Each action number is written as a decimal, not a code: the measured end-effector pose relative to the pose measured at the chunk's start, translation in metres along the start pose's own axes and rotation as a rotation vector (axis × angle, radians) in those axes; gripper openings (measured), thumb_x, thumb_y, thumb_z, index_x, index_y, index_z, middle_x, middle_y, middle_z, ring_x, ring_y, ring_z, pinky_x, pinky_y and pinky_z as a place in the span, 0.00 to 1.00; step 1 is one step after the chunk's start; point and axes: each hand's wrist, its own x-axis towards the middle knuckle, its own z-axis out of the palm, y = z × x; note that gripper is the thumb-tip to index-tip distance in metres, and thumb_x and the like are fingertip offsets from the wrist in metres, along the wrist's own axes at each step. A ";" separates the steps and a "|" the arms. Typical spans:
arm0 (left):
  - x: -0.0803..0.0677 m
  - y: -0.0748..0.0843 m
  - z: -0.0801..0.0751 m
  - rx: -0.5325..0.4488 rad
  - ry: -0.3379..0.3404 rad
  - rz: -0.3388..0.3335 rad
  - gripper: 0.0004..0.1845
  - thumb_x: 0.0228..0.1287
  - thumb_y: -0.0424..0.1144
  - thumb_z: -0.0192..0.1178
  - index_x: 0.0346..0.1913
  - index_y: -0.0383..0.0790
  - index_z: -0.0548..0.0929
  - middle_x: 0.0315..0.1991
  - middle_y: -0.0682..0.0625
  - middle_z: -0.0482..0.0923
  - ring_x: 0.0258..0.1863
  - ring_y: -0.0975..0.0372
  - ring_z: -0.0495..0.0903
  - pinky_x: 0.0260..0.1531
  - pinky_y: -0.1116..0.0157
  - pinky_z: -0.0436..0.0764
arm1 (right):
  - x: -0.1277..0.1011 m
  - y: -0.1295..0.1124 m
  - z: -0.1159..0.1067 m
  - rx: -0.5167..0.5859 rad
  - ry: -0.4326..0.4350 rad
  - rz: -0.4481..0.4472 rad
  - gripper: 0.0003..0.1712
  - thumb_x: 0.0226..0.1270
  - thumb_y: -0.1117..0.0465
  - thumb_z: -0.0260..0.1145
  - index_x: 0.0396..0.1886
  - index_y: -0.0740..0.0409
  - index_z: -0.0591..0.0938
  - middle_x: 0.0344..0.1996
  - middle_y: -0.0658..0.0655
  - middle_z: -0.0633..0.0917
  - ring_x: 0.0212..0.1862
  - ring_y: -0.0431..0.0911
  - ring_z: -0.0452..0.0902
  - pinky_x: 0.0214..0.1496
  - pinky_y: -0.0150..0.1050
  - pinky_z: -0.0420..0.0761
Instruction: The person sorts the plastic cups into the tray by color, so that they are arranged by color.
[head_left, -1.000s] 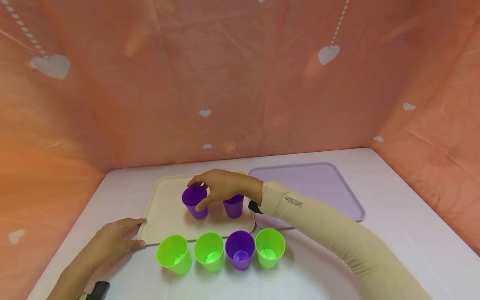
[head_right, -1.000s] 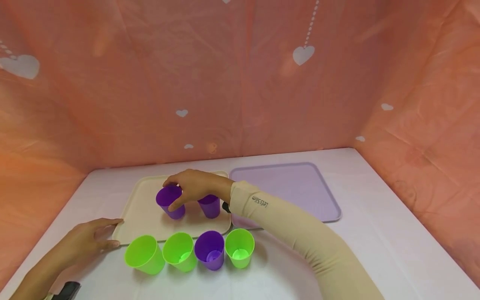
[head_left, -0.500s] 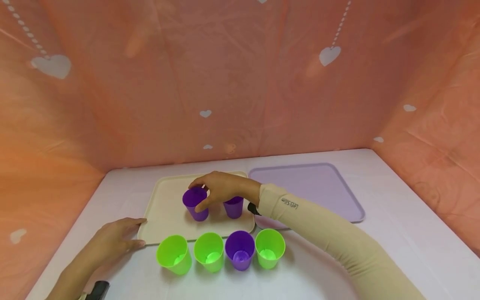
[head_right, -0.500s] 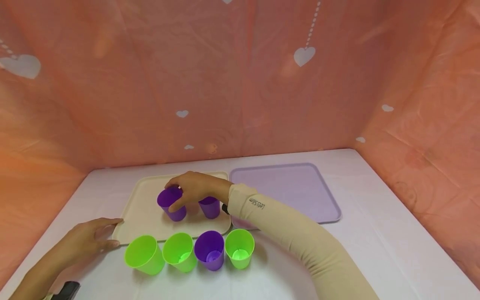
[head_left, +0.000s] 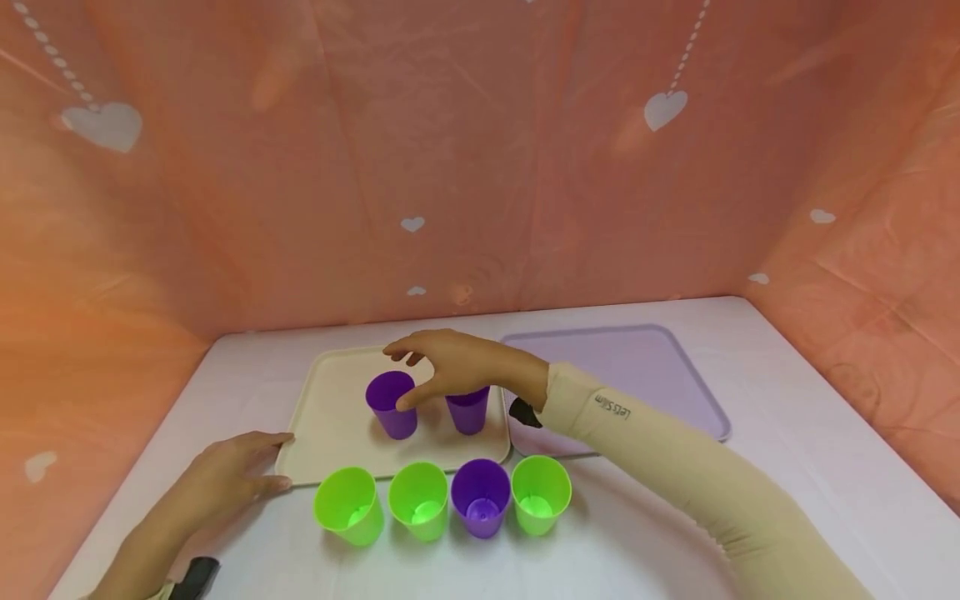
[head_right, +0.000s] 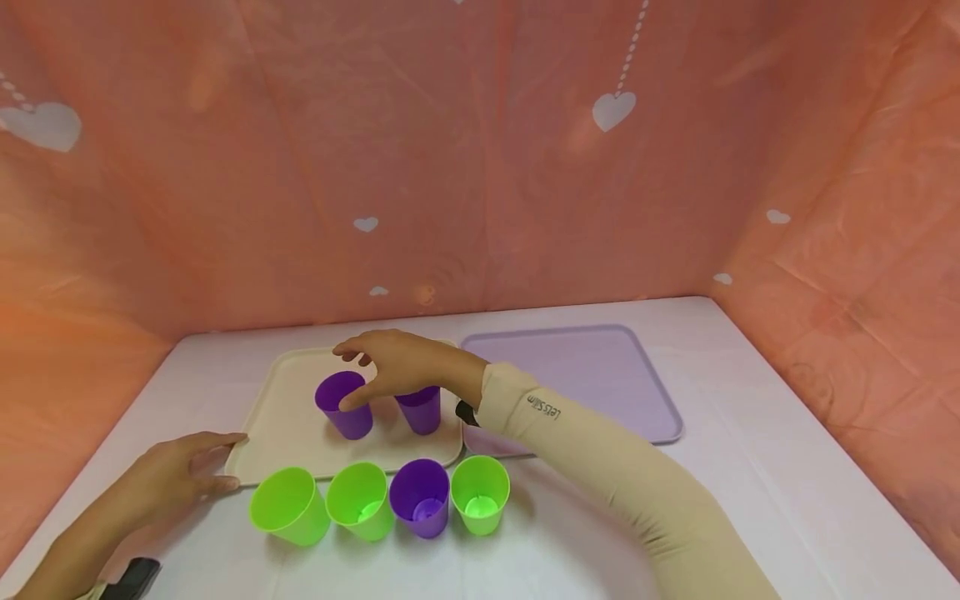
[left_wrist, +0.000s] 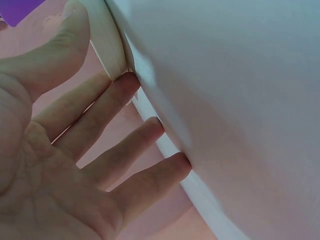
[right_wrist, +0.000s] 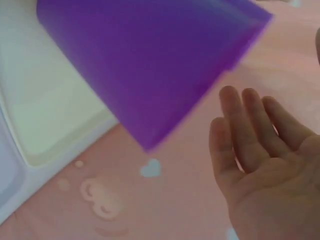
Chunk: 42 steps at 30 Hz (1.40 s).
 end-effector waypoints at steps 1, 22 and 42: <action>0.000 0.000 0.000 0.005 0.000 0.002 0.35 0.49 0.49 0.76 0.60 0.36 0.81 0.59 0.30 0.78 0.60 0.31 0.72 0.54 0.32 0.73 | -0.006 -0.002 -0.002 0.003 0.010 -0.006 0.44 0.61 0.46 0.73 0.74 0.50 0.67 0.69 0.49 0.75 0.66 0.43 0.75 0.69 0.38 0.75; -0.007 -0.002 -0.002 -0.008 0.045 0.055 0.34 0.48 0.46 0.76 0.59 0.35 0.81 0.57 0.31 0.80 0.58 0.32 0.75 0.52 0.34 0.74 | -0.135 -0.023 0.012 0.007 0.131 -0.043 0.39 0.59 0.39 0.72 0.68 0.45 0.74 0.66 0.44 0.77 0.70 0.45 0.70 0.73 0.51 0.68; -0.006 0.000 -0.001 0.001 0.026 0.066 0.34 0.49 0.47 0.76 0.59 0.34 0.81 0.58 0.30 0.79 0.59 0.31 0.74 0.53 0.33 0.73 | -0.158 -0.030 0.061 0.034 0.182 0.137 0.47 0.52 0.32 0.72 0.72 0.40 0.70 0.68 0.40 0.73 0.72 0.44 0.66 0.75 0.54 0.64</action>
